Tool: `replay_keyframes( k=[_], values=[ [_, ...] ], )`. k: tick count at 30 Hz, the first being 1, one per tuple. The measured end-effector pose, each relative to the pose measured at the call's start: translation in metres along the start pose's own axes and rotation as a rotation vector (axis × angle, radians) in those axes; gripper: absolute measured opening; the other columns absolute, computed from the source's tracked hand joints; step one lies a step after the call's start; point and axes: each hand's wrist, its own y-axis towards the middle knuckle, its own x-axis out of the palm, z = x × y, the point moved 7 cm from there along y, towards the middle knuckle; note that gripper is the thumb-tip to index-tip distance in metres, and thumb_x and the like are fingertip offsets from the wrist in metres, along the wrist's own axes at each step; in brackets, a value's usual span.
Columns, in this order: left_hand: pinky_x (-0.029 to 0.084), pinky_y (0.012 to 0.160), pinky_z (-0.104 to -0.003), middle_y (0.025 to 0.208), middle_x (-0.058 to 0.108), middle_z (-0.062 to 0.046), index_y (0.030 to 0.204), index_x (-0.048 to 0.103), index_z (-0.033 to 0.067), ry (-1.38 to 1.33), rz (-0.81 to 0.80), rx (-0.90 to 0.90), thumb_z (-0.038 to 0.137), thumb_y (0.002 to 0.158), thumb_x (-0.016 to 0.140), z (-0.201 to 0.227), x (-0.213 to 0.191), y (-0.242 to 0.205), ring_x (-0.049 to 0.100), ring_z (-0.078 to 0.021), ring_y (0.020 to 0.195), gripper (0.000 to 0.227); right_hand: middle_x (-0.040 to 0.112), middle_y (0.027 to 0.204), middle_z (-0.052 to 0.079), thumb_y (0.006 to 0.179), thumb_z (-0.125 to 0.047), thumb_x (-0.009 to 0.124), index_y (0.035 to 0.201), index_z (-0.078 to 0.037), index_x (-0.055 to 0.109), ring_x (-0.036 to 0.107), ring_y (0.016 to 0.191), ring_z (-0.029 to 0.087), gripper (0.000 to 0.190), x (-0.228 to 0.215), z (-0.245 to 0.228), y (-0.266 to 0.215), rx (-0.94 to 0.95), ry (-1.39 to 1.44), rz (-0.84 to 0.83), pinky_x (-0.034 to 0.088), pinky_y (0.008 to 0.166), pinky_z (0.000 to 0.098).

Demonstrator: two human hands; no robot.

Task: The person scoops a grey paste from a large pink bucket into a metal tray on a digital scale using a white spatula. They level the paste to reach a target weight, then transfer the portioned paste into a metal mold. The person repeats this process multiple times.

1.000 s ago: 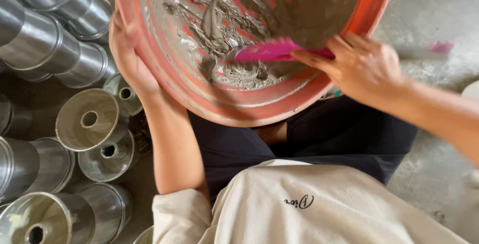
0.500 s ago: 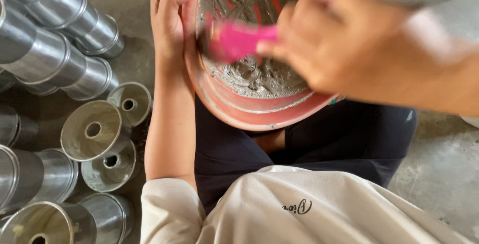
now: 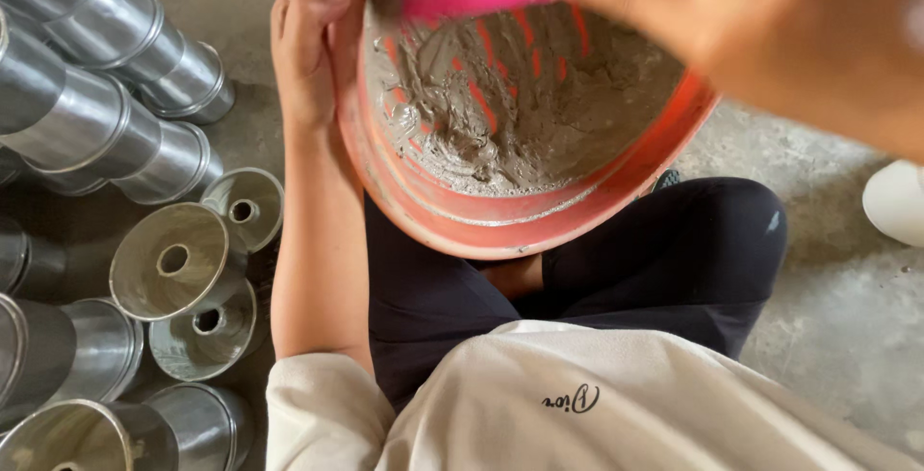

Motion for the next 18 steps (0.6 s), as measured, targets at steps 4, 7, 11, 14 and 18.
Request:
replay_keyframes(
  k=[4, 7, 11, 14, 18],
  values=[
    [0.047, 0.087, -0.029, 0.104, 0.065, -0.007, 0.094, 0.061, 0.0011, -0.054, 0.033, 0.024, 0.017, 0.088, 0.061, 0.008, -0.008, -0.01, 0.058, -0.0157, 0.091, 0.018, 0.06, 0.083, -0.004, 0.098, -0.038, 0.065, 0.104, -0.02, 0.078, 0.056, 0.078, 0.015, 0.022, 0.045, 0.029, -0.029, 0.236, 0.139, -0.15, 0.043, 0.067, 0.0289],
    [0.049, 0.09, -0.027, 0.105, 0.069, -0.007, 0.088, 0.062, 0.0017, -0.036, 0.067, 0.05, 0.017, 0.081, 0.061, 0.012, -0.015, -0.017, 0.061, -0.014, 0.093, 0.017, 0.06, 0.083, -0.004, 0.096, -0.038, 0.066, 0.106, -0.022, 0.078, 0.057, 0.078, 0.015, 0.022, 0.071, 0.039, -0.042, 0.352, 0.214, -0.231, 0.044, 0.067, 0.029],
    [0.046, 0.085, -0.026, 0.097, 0.067, -0.008, 0.086, 0.058, 0.0015, -0.077, 0.016, 0.049, 0.011, 0.087, 0.066, -0.002, -0.015, -0.022, 0.056, -0.013, 0.085, 0.012, 0.06, 0.083, -0.004, 0.095, -0.039, 0.068, 0.109, -0.023, 0.079, 0.057, 0.078, 0.015, 0.023, 0.097, 0.039, -0.052, 0.433, 0.267, -0.331, 0.044, 0.066, 0.0291],
    [0.043, 0.082, -0.024, 0.089, 0.062, -0.004, 0.085, 0.056, 0.0018, 0.014, 0.047, 0.081, 0.009, 0.09, 0.069, -0.007, -0.021, -0.031, 0.052, -0.0098, 0.08, 0.016, 0.061, 0.083, -0.005, 0.094, -0.039, 0.069, 0.111, -0.025, 0.079, 0.058, 0.078, 0.015, 0.024, 0.11, 0.028, -0.052, 0.471, 0.259, -0.406, 0.044, 0.066, 0.0291],
    [0.044, 0.088, -0.025, 0.097, 0.067, -0.003, 0.076, 0.053, 0.0055, 0.012, 0.124, 0.115, 0.009, 0.083, 0.07, 0.002, -0.032, -0.046, 0.053, -0.0094, 0.085, 0.018, 0.061, 0.083, -0.005, 0.093, -0.04, 0.071, 0.113, -0.026, 0.079, 0.058, 0.077, 0.015, 0.026, 0.094, 0.001, -0.025, 0.357, 0.149, -0.345, 0.045, 0.066, 0.0292]
  ],
)
